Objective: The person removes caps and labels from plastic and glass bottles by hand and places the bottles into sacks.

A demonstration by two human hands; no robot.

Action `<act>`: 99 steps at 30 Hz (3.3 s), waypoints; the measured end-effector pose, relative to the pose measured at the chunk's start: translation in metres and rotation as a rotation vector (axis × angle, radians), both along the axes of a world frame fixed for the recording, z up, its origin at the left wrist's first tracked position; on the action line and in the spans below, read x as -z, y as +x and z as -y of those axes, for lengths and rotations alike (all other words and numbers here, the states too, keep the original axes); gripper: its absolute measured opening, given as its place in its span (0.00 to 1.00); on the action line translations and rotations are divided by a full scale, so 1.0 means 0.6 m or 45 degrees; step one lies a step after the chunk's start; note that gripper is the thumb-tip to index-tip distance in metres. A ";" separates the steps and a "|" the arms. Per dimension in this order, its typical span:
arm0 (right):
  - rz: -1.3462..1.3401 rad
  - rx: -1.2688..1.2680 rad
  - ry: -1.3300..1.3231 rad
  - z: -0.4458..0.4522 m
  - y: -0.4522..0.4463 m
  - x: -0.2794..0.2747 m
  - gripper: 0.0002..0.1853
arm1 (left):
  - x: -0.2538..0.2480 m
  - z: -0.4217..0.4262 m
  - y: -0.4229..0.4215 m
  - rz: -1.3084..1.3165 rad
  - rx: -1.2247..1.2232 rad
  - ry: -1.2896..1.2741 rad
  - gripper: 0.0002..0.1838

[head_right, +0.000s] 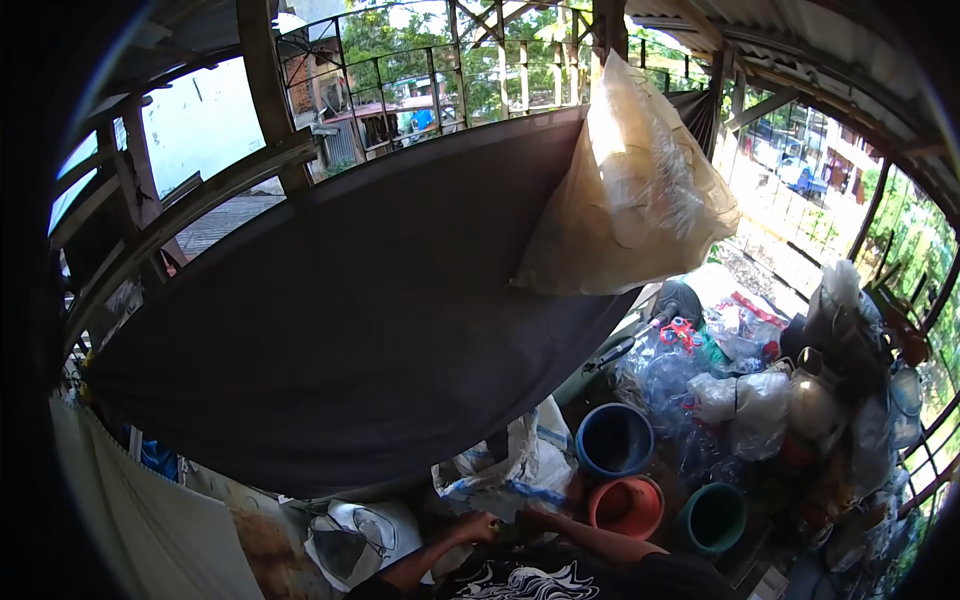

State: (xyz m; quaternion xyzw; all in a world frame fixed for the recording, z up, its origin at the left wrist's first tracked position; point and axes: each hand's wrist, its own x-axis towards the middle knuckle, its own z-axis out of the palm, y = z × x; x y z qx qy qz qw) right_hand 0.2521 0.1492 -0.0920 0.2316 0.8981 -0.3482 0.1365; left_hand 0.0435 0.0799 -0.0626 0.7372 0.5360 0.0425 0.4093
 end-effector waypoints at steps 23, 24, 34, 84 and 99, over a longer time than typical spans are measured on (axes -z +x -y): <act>-0.366 1.192 0.354 0.135 -0.152 -0.092 0.21 | 0.053 -0.053 -0.075 1.952 -1.558 -0.726 0.22; -0.359 1.193 0.350 0.142 -0.157 -0.090 0.21 | -0.105 -0.033 -0.035 2.025 -1.684 -0.671 0.15; -0.375 1.059 -0.335 0.156 -0.210 -0.198 0.24 | -0.104 -0.058 -0.104 1.852 -0.898 -0.572 0.13; -0.772 1.036 -1.811 0.131 -0.185 -0.163 0.13 | -0.096 -0.060 -0.082 1.935 -0.482 -0.904 0.17; -0.135 1.829 -1.163 -0.066 -0.147 0.160 0.21 | 0.149 -0.003 -0.100 1.564 -1.573 -1.116 0.20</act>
